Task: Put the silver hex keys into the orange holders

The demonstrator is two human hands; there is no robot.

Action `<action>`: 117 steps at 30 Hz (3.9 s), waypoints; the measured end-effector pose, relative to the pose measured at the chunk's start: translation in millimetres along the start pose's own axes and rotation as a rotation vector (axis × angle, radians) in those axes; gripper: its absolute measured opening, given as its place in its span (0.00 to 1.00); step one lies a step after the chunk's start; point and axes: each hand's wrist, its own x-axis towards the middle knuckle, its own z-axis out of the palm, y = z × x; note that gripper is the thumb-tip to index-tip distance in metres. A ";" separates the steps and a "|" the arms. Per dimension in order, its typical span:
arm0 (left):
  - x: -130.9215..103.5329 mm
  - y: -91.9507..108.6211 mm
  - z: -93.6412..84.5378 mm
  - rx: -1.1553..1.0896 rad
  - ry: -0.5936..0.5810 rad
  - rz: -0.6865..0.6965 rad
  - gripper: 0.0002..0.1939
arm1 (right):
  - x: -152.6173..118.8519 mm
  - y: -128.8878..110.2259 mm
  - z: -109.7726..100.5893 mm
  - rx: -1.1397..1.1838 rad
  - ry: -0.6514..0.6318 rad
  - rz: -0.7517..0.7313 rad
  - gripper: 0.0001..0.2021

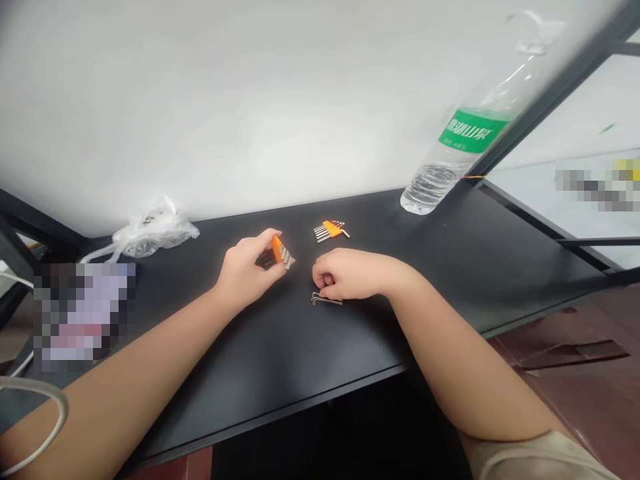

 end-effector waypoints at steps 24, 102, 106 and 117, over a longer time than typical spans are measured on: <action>-1.3 -5.3 2.5 -0.004 -0.017 0.190 0.18 | 25.1 -15.3 25.9 0.661 0.966 -0.223 0.08; -2.5 -13.0 9.1 0.065 0.115 0.106 0.25 | -2.9 -16.9 1.9 -0.058 0.027 -0.093 0.07; -1.8 -12.2 9.3 0.066 0.117 0.117 0.24 | -5.1 -20.2 4.0 -0.090 0.010 -0.075 0.07; -1.6 -8.4 7.1 0.052 0.084 0.131 0.25 | 2.3 -19.1 15.9 -0.020 0.501 -0.105 0.07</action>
